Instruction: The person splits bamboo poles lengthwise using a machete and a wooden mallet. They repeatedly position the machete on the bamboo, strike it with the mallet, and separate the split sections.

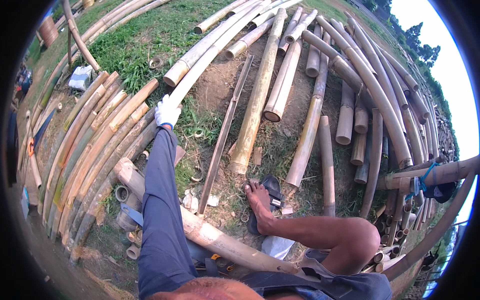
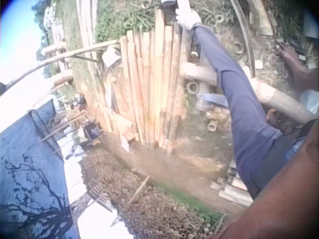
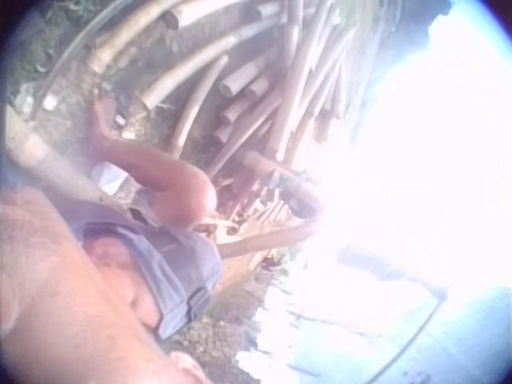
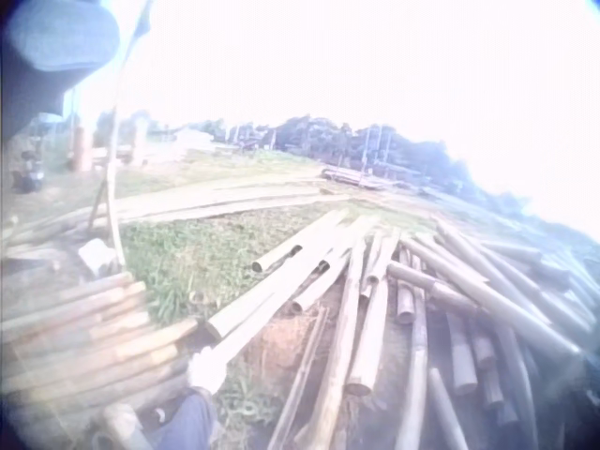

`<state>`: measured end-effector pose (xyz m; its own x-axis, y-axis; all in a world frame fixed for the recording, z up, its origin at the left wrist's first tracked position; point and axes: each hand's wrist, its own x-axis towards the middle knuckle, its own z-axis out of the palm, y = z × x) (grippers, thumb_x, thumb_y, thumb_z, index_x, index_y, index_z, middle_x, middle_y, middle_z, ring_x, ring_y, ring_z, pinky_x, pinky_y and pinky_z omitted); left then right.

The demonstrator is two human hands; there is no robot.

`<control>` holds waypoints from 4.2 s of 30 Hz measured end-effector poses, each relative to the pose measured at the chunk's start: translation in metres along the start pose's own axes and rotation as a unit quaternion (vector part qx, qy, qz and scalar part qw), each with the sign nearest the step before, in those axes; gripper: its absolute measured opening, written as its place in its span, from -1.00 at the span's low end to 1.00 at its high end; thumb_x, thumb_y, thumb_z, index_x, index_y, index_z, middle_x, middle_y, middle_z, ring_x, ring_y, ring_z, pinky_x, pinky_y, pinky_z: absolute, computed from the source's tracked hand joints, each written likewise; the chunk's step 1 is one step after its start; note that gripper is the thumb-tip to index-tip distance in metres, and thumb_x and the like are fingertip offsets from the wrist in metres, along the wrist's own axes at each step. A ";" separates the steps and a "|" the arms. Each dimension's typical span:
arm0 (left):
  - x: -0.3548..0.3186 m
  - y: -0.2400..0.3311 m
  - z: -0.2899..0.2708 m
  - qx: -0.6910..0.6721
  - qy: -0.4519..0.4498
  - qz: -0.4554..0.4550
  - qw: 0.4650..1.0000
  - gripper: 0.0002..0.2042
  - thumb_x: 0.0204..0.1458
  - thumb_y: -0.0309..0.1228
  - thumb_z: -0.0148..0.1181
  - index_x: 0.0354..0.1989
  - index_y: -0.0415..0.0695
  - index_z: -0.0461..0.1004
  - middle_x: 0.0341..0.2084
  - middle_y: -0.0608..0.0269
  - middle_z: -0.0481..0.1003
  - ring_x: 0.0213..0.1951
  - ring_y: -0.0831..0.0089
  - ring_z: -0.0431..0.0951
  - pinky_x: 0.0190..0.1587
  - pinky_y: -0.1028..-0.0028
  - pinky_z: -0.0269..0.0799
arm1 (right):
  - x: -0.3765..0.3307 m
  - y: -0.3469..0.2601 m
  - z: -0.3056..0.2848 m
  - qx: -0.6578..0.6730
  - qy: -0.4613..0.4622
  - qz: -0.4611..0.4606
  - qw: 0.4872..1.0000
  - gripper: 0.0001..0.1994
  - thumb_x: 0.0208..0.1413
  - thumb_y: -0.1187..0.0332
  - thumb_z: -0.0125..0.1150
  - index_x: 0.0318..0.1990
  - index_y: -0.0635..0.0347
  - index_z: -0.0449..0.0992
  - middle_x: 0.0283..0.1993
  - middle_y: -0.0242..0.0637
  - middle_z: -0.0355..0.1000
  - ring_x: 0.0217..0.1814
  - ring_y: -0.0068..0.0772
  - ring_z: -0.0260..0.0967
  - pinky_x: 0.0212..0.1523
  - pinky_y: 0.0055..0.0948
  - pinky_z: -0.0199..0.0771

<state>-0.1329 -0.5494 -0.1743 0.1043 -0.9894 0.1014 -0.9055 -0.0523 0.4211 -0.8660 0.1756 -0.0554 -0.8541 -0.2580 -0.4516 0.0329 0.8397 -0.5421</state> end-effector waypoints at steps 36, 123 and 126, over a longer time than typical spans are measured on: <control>-0.667 -0.173 -0.370 0.169 -0.107 -0.132 0.971 -0.13 -0.15 -0.12 0.59 0.41 -0.11 0.41 0.24 -0.09 0.53 0.29 -0.09 0.49 0.36 0.01 0.40 | -0.099 0.191 0.159 0.086 -0.195 0.065 0.975 -0.48 0.42 -0.03 0.18 0.44 -0.16 0.37 0.17 -0.24 0.43 0.05 -0.14 0.61 -0.12 -0.21 0.64; -0.714 -0.065 -0.596 -0.635 0.571 0.177 0.490 -0.03 0.18 0.42 0.18 0.37 -0.32 0.36 0.38 -0.23 0.36 0.45 -0.17 0.30 0.55 -0.16 0.14 | -0.511 -0.415 0.337 0.068 -0.178 -0.939 0.287 -0.35 -0.10 0.42 0.54 0.27 -0.01 0.56 -0.06 -0.03 0.45 0.00 0.14 0.44 -0.05 -0.01 0.48; -0.734 -0.109 -0.540 -0.635 0.565 0.052 0.524 -0.40 0.28 0.13 0.30 0.08 -0.26 0.49 -0.05 -0.03 0.57 0.09 0.02 0.57 0.36 -0.02 0.38 | -0.478 -0.392 0.380 0.068 -0.181 -0.941 0.276 -0.35 -0.22 0.38 0.59 0.18 -0.08 0.62 0.02 -0.11 0.44 0.12 0.13 0.40 0.04 0.07 0.46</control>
<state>0.1112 0.2554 0.1923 0.9081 -0.2291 0.3505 -0.0003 0.8368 0.5476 -0.2729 -0.2122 0.1038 0.6835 -0.2275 0.6936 -0.2523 -0.9653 -0.0679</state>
